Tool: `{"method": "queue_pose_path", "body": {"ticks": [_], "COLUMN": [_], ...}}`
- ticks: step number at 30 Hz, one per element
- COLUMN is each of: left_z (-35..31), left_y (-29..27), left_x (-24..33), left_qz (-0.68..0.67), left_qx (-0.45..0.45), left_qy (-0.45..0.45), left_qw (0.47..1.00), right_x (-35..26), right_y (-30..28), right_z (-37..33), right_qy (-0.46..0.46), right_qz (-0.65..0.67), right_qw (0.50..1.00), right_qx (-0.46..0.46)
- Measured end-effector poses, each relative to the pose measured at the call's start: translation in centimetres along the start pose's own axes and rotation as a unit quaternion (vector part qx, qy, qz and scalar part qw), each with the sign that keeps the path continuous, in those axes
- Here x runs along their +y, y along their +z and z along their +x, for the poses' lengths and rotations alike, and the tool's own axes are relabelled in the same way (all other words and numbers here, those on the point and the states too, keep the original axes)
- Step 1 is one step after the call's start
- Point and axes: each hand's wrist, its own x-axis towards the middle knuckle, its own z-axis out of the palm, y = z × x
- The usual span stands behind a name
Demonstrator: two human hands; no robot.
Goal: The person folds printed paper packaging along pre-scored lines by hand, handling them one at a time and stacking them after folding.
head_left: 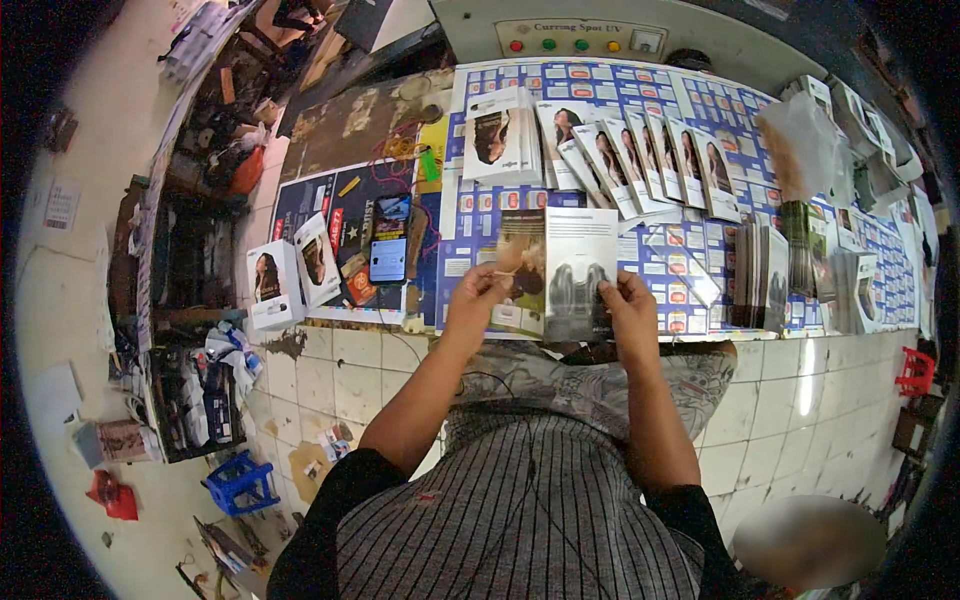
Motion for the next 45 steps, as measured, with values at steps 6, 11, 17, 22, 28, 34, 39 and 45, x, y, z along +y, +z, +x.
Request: {"method": "queue_pose_path", "body": {"ticks": [6, 11, 17, 22, 28, 34, 39, 45], "left_z": [-1.4, 0.9, 0.4, 0.6, 0.8, 1.2, 1.3, 1.9], "left_y": [3.5, 3.5, 3.7, 4.0, 2.5, -2.7, -3.9, -4.6], "left_x": [2.3, 0.3, 0.5, 1.4, 0.7, 2.3, 2.1, 1.7], "left_qz": [0.521, 0.667, 0.642, 0.641, 0.653, 0.66, 0.648, 0.632], "left_qx": [0.131, -0.117, -0.119, -0.133, -0.09, -0.037, -0.055, -0.07], "left_qy": [0.134, 0.352, 0.36, 0.335, 0.301, 0.331, 0.32, 0.312], "left_qw": [0.833, 0.646, 0.666, 0.678, 0.689, 0.674, 0.689, 0.706], "right_x": [5.3, 6.0, 3.5, 2.6, 3.4, 4.6, 4.2, 5.0], "right_y": [-1.5, -1.9, -2.3, 0.0, 3.6, 3.7, 5.9, 8.0], "right_z": [2.5, 3.0, 2.5, 2.5, 3.8, 4.2, 3.7, 3.6], "right_qy": [-0.074, -0.122, 0.098, -0.083, -0.393, -0.377, -0.358, -0.37], "right_qz": [-0.238, -0.209, 0.162, -0.251, -0.521, -0.511, -0.553, -0.56], "right_qw": [0.965, 0.967, 0.979, 0.958, 0.746, 0.763, 0.734, 0.725], "right_qx": [0.084, 0.082, -0.079, -0.108, -0.133, -0.116, -0.167, -0.157]}}
